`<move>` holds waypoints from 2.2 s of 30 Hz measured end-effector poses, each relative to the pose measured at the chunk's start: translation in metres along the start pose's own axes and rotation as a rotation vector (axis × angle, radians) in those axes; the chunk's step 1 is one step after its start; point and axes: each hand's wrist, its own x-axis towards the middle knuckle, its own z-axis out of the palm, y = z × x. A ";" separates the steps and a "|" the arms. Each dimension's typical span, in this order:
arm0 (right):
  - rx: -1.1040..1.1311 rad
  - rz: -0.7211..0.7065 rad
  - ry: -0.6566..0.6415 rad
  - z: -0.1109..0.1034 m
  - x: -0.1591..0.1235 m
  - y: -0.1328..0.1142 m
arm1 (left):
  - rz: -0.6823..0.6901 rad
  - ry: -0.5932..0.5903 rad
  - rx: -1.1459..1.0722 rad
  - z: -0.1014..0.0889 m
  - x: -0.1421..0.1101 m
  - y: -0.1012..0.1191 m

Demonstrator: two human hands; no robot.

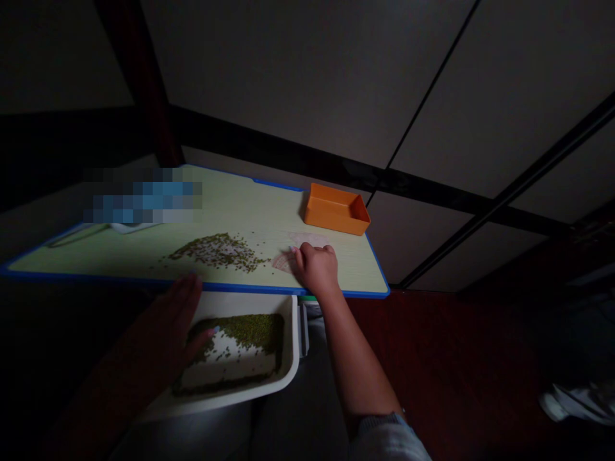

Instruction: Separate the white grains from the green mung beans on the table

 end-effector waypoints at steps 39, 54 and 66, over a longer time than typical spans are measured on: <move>-0.163 0.271 -0.132 -0.007 0.003 -0.018 | 0.039 0.065 0.038 0.000 0.001 0.000; -0.168 0.258 -0.134 -0.004 0.005 -0.025 | 0.034 0.067 0.039 0.002 0.001 0.000; -0.177 0.302 -0.169 -0.003 0.009 -0.024 | 0.015 0.057 0.009 0.001 0.001 0.000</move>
